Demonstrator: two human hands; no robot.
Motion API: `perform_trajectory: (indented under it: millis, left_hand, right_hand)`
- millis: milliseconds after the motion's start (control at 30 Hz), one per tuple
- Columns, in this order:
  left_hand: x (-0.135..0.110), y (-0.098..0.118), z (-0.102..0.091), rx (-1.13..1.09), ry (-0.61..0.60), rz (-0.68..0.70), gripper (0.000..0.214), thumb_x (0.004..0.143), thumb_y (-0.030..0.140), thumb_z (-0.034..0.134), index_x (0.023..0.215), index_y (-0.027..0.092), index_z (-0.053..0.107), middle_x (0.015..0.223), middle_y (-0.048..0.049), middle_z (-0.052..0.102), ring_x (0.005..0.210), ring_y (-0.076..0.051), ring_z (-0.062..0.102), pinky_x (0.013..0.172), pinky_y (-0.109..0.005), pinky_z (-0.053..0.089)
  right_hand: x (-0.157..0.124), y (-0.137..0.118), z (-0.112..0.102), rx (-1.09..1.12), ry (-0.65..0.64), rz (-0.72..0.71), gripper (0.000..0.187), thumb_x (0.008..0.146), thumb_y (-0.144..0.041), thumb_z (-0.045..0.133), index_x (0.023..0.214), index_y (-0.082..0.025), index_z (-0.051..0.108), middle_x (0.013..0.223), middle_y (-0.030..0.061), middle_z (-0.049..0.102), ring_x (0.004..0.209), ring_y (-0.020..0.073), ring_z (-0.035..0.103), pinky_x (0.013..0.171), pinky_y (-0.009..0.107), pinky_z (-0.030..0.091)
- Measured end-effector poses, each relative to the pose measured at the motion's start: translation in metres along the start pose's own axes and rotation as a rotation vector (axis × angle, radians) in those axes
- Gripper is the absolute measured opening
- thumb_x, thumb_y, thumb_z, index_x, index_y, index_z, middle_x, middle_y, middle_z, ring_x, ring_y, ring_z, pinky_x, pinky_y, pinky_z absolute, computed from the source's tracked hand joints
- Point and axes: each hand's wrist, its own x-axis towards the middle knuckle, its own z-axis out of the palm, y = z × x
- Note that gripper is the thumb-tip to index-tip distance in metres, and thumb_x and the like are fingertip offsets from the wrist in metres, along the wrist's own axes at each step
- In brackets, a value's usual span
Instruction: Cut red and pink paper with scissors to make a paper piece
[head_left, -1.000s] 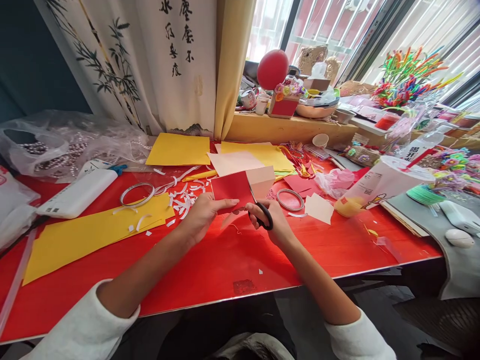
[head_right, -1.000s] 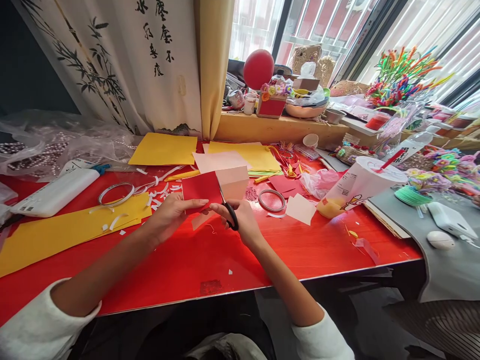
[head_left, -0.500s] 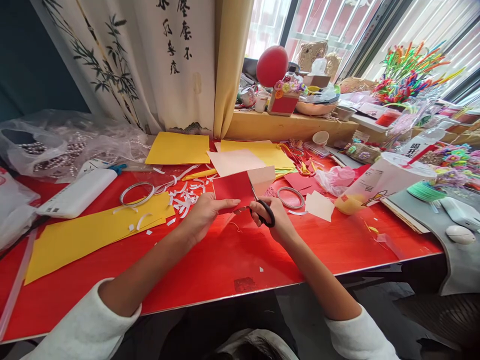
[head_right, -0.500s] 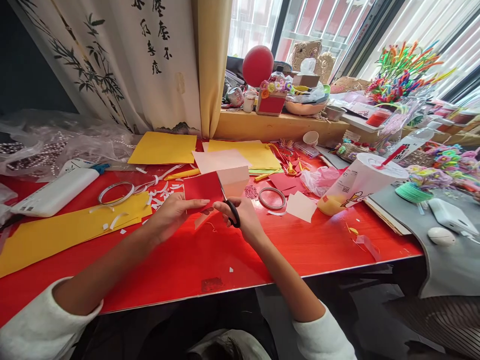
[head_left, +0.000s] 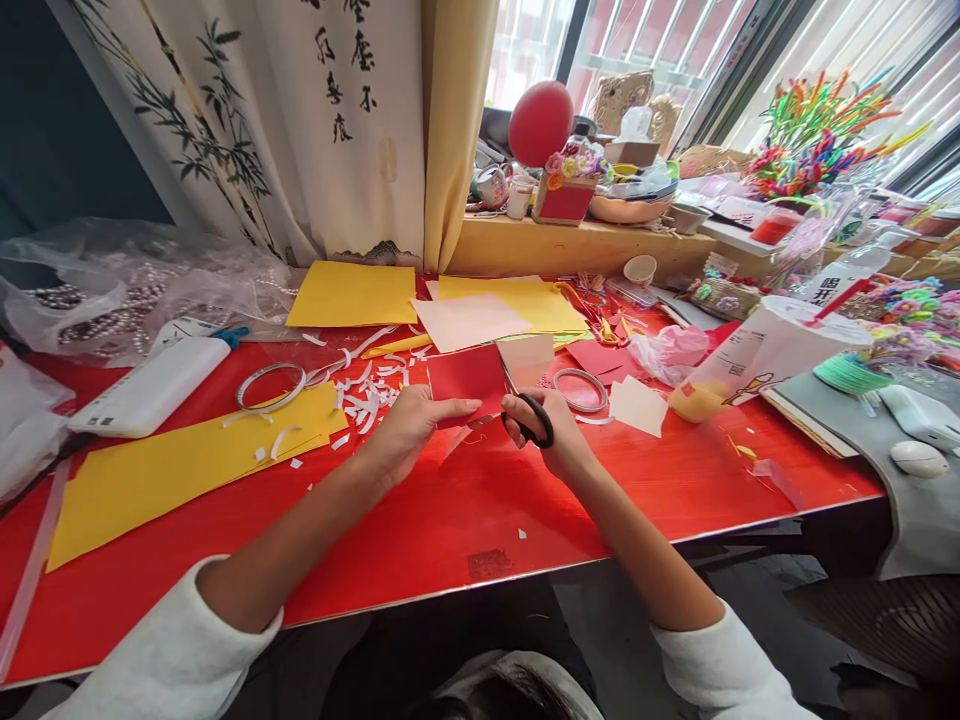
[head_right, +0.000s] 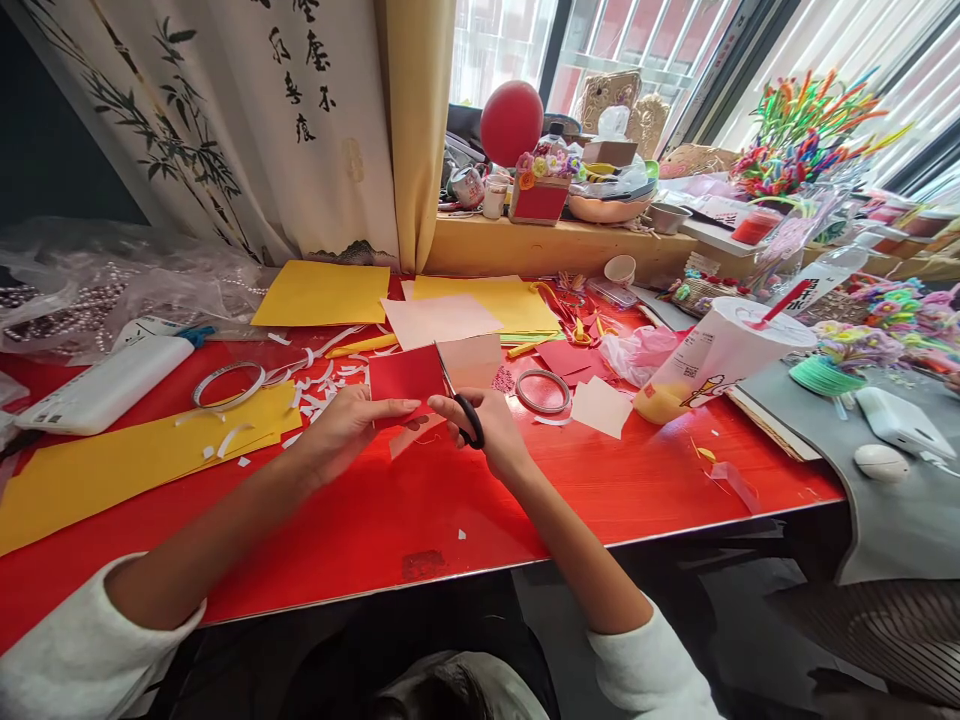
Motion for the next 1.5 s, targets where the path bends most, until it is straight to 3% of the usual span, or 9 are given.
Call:
perform_trajectory:
  millis: [267, 600, 733, 833, 967, 1067, 1200, 1300, 1500]
  left_hand:
    - [-0.002, 0.0, 0.001, 0.023, -0.034, -0.013, 0.007, 0.069, 0.021, 0.073, 0.069, 0.015, 0.071, 0.072, -0.0022, 0.07, 0.069, -0.013, 0.063, 0.08, -0.029, 0.051]
    - [0.012, 0.002, -0.021, 0.217, 0.028, 0.059, 0.018, 0.065, 0.029, 0.076, 0.072, 0.013, 0.072, 0.075, -0.0068, 0.072, 0.076, -0.018, 0.065, 0.083, -0.032, 0.047]
    - [0.017, 0.005, -0.03, 0.218, 0.053, 0.125, 0.021, 0.066, 0.032, 0.076, 0.076, 0.013, 0.071, 0.077, -0.0067, 0.072, 0.074, -0.017, 0.064, 0.077, -0.029, 0.047]
    - [0.018, 0.008, -0.031, 0.157, 0.135, 0.192, 0.024, 0.065, 0.031, 0.076, 0.081, 0.013, 0.07, 0.082, -0.0065, 0.072, 0.074, -0.016, 0.063, 0.076, -0.028, 0.046]
    - [0.017, 0.011, -0.03, 0.113, 0.201, 0.291, 0.026, 0.065, 0.03, 0.076, 0.082, 0.013, 0.068, 0.084, -0.0057, 0.071, 0.075, -0.015, 0.063, 0.076, -0.028, 0.046]
    - [0.018, 0.01, -0.028, 0.138, 0.166, 0.26, 0.025, 0.065, 0.031, 0.076, 0.08, 0.013, 0.067, 0.079, -0.0041, 0.07, 0.071, -0.014, 0.061, 0.069, -0.025, 0.045]
    - [0.018, 0.008, -0.025, 0.155, 0.132, 0.188, 0.025, 0.064, 0.03, 0.077, 0.078, 0.013, 0.066, 0.076, -0.0037, 0.068, 0.067, -0.013, 0.059, 0.063, -0.024, 0.044]
    - [0.016, 0.007, -0.022, 0.116, 0.141, 0.188, 0.027, 0.062, 0.031, 0.078, 0.077, 0.013, 0.066, 0.075, -0.0028, 0.067, 0.066, -0.012, 0.058, 0.065, -0.025, 0.045]
    - [0.016, 0.006, -0.024, 0.074, 0.125, 0.207, 0.027, 0.063, 0.032, 0.078, 0.081, 0.014, 0.067, 0.08, -0.0024, 0.068, 0.068, -0.011, 0.057, 0.068, -0.026, 0.047]
  right_hand:
    - [0.0, -0.001, 0.001, 0.049, -0.028, -0.002, 0.052, 0.069, -0.061, 0.064, 0.049, -0.016, 0.049, 0.045, -0.0017, 0.048, 0.041, 0.0069, 0.041, 0.044, 0.023, 0.028]
    - [0.005, 0.003, -0.01, 0.091, 0.158, -0.084, 0.04, 0.075, -0.056, 0.062, 0.067, -0.017, 0.056, 0.047, -0.0045, 0.044, 0.042, 0.0083, 0.038, 0.044, 0.024, 0.029]
    - [0.007, 0.001, -0.022, -0.18, 0.09, -0.039, 0.036, 0.071, -0.049, 0.067, 0.086, -0.017, 0.06, 0.062, -0.0027, 0.05, 0.056, 0.0121, 0.049, 0.053, 0.025, 0.038]
    - [0.003, 0.005, -0.025, -0.517, -0.042, -0.037, 0.069, 0.064, -0.042, 0.075, 0.123, -0.017, 0.049, 0.095, 0.007, 0.06, 0.088, 0.0218, 0.058, 0.073, 0.031, 0.046]
    - [-0.008, 0.009, -0.022, -0.838, -0.274, -0.067, 0.095, 0.063, -0.036, 0.077, 0.141, -0.01, 0.029, 0.133, 0.023, 0.043, 0.125, 0.0337, 0.041, 0.097, 0.041, 0.04]
    - [-0.013, 0.0, -0.018, -1.02, -0.428, -0.122, 0.09, 0.066, -0.029, 0.075, 0.141, -0.006, 0.032, 0.133, 0.0239, 0.044, 0.128, 0.0352, 0.039, 0.098, 0.041, 0.04]
    - [-0.013, -0.018, -0.006, -1.264, -0.532, -0.261, 0.061, 0.07, -0.019, 0.074, 0.127, -0.013, 0.055, 0.109, 0.0193, 0.064, 0.1, 0.0337, 0.06, 0.072, 0.035, 0.046]
    - [-0.008, -0.019, 0.007, -1.406, -0.412, -0.309, 0.017, 0.086, -0.023, 0.058, 0.097, -0.015, 0.068, 0.079, 0.0149, 0.068, 0.072, 0.0267, 0.063, 0.056, 0.031, 0.036]
    - [0.005, 0.006, 0.022, -1.322, -0.175, -0.363, 0.018, 0.092, -0.019, 0.045, 0.098, -0.013, 0.061, 0.079, 0.012, 0.066, 0.065, 0.0205, 0.061, 0.052, 0.028, 0.031]
